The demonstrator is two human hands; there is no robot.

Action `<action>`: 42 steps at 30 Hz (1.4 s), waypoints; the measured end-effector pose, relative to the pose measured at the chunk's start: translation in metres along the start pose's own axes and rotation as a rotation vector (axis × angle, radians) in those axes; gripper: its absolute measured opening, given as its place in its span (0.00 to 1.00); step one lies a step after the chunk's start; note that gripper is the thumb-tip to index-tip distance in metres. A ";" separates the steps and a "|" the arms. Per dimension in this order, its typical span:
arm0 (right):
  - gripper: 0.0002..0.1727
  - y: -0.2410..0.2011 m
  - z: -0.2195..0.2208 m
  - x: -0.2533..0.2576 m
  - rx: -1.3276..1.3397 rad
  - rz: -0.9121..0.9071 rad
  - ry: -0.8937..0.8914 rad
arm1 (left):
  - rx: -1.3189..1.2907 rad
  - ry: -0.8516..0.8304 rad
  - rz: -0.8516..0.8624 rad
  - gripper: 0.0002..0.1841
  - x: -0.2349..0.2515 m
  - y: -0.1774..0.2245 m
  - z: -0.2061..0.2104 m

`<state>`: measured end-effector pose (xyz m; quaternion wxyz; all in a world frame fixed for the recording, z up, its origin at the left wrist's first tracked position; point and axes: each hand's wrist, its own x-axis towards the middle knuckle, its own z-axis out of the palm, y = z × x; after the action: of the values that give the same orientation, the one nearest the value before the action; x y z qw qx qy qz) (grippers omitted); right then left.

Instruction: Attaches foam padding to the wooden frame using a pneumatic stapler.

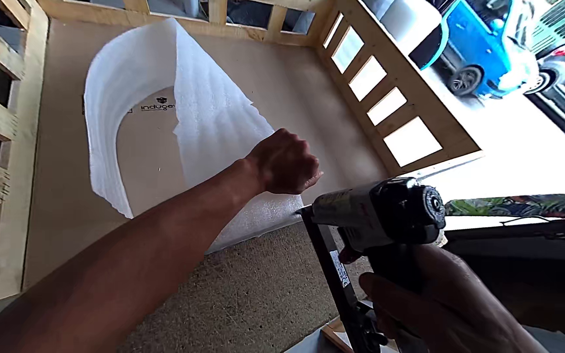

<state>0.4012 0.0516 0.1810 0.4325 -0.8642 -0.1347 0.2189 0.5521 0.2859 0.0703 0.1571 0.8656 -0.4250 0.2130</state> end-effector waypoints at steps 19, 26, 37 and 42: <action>0.14 -0.066 0.095 -0.009 0.008 -0.059 -0.078 | -0.015 0.145 -0.063 0.22 0.000 -0.027 -0.026; 0.11 -0.050 0.091 -0.030 0.135 -0.164 0.031 | 0.061 -0.097 -0.897 0.37 -0.067 0.006 -0.162; 0.14 0.067 0.234 -0.049 0.639 -0.402 0.496 | -0.602 0.188 -1.096 0.15 -0.146 0.042 -0.084; 0.13 0.079 0.281 -0.025 0.699 -0.426 0.490 | -0.461 0.256 -1.012 0.15 -0.148 0.044 -0.080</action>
<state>0.2440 0.1881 -0.0251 0.7516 -0.6463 -0.1212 -0.0525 0.4166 0.3956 0.0687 0.4748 0.8719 0.0295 0.1161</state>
